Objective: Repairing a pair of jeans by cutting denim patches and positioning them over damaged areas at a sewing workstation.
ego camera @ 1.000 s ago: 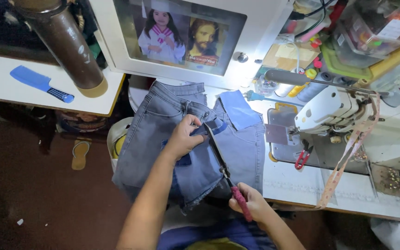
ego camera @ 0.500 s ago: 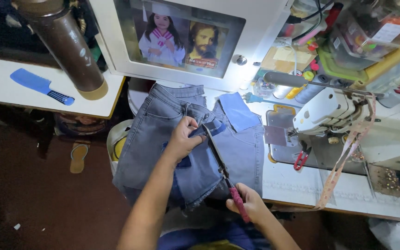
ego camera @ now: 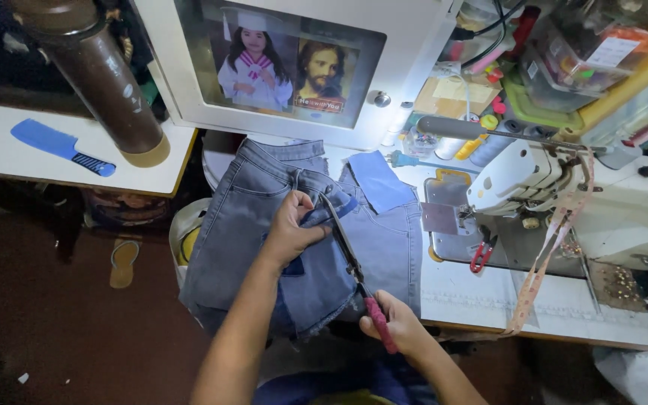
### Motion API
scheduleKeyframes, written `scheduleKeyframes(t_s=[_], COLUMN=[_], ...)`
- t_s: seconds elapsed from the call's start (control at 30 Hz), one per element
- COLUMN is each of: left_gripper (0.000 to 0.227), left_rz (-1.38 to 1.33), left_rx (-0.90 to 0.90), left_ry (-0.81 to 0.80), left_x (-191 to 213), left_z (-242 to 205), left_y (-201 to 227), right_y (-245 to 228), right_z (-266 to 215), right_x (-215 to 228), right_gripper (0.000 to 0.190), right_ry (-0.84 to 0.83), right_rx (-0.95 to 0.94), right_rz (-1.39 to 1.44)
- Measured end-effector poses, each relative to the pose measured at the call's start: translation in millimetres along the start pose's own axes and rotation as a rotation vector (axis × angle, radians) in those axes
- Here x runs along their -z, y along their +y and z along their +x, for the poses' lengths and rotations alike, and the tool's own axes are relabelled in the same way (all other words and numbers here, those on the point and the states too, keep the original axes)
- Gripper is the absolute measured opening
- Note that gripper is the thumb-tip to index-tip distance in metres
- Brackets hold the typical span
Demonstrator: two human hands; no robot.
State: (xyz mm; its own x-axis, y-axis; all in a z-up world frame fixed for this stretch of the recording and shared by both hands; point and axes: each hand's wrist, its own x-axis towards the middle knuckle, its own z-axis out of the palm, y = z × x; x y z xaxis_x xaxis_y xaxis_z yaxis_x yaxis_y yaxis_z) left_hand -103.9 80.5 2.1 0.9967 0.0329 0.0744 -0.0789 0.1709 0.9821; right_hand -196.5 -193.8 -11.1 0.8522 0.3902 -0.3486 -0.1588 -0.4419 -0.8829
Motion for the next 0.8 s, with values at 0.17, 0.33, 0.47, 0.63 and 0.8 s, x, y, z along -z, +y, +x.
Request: scheduleKeyframes(t_s=[0.17,0.33,0.47,0.63,0.8], left_gripper=[0.048,0.045,0.045,0.045,0.043], left_rz=[-0.066,-0.189,-0.147,-0.009,-0.057], left_rx=[0.026,0.016,0.029,-0.064,-0.017], left_ry=[-0.042,-0.071,-0.038,-0.021,-0.038], left_x=[2,3,3,6,3], left_z=[1,2,3,4,1], left_y=[-2,-8,-8,-13,-7], right_y=[10,10,14,2,-25], right_z=[2,1,2,-1,-7], right_x=[-6,-3,5,7,3], right_gripper=[0.039,0.049,0.043,0.043,0.037], right_ry=[-0.009,-0.002,-0.063,-0.056,-0.015], right_rx=[0.001,-0.005,-0.002,-0.028,-0.126], right_rz=[0.155,0.14,0.017,-0.116,-0.143])
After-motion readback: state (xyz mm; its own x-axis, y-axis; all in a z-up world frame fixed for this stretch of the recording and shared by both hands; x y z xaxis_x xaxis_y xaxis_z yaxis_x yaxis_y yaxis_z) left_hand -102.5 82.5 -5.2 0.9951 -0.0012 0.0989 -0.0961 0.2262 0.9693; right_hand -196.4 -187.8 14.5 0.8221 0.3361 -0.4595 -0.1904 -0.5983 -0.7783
